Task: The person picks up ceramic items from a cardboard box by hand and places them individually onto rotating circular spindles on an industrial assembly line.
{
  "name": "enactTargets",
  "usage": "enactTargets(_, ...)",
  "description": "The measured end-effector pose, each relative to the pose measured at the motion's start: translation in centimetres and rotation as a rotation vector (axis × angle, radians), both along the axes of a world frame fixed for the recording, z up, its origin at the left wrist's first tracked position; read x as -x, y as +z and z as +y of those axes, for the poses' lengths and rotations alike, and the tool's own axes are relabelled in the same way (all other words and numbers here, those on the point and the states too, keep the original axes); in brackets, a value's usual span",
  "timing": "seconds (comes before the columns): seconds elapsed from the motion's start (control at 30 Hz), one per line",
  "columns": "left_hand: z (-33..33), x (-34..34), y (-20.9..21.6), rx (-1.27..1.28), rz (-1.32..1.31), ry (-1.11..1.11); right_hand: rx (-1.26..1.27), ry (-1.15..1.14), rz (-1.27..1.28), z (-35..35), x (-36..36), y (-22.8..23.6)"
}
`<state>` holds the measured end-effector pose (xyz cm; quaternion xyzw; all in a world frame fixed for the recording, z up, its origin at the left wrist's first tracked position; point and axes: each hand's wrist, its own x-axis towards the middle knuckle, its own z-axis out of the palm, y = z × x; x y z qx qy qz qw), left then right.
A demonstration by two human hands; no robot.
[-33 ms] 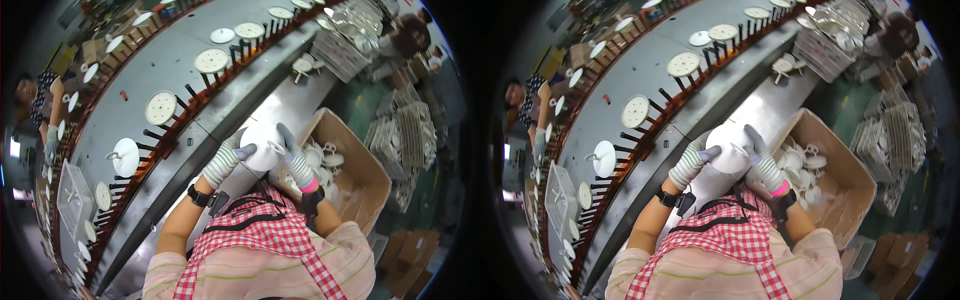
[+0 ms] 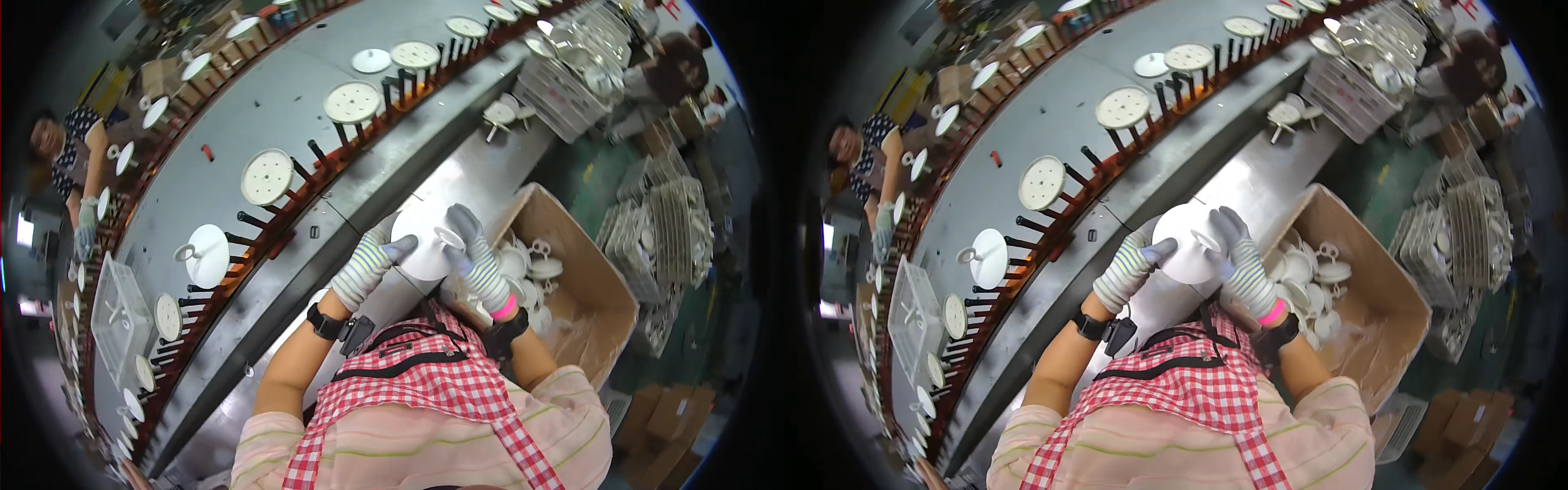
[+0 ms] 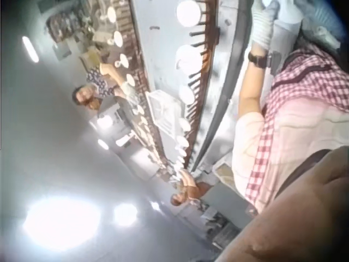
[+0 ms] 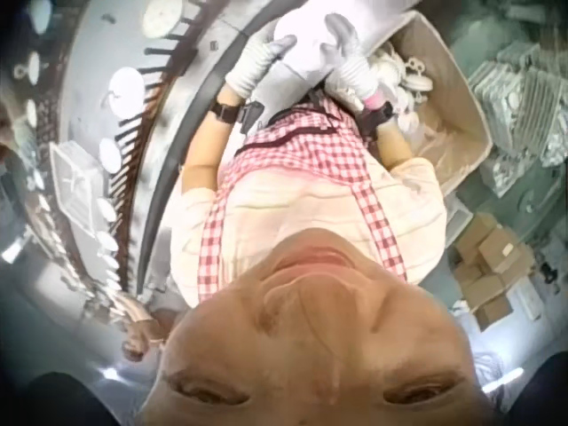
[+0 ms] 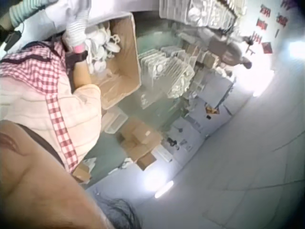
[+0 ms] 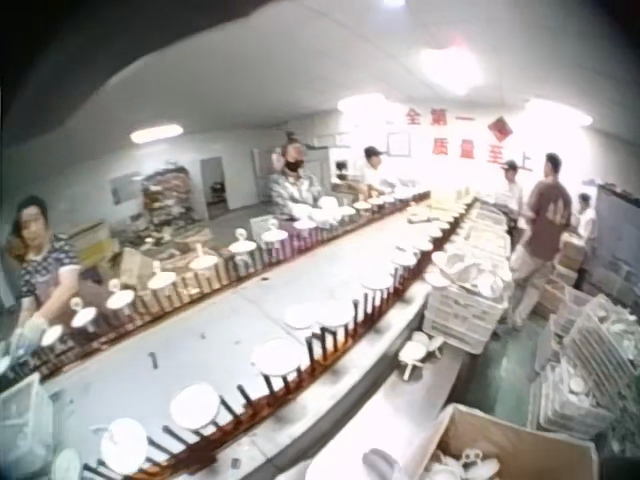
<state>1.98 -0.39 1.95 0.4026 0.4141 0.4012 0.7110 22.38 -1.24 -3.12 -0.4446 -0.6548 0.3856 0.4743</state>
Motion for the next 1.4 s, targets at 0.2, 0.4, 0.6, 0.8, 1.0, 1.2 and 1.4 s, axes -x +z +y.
enactTargets(0.2, -2.5, 2.2, 0.1, -0.007, 0.027, 0.081, 0.135, 0.228, 0.132, 1.2, 3.8, 1.0)
enactTargets(0.4, -4.1, 4.1, 0.4, -0.080, -0.054, 0.122, 0.014, 0.359, 0.265, 7.2, 5.2, 0.7)
enactTargets(0.6, -6.1, 7.0, -2.9, 0.069, 0.086, 0.118, -0.254, -0.069, 0.144, 23.0, 7.7, 4.1)
enactTargets(0.8, -3.7, 8.4, -1.1, -0.038, 0.126, 0.095, 0.014, 0.009, -0.065, 27.9, 13.9, 4.1)
enactTargets(1.0, 11.0, 8.3, 1.3, -0.700, 0.941, 0.482, -0.338, -0.117, -0.847, 26.2, 15.4, 5.3)
enactTargets(1.2, 26.1, 20.8, -5.8, -0.245, 0.660, 0.394, -0.525, 0.219, -0.380, 21.7, 20.5, 6.3)
enactTargets(1.4, 24.4, 17.2, -1.0, -0.363, 1.708, 0.130, -0.070, 0.357, -0.584, 25.4, 21.9, 8.6)
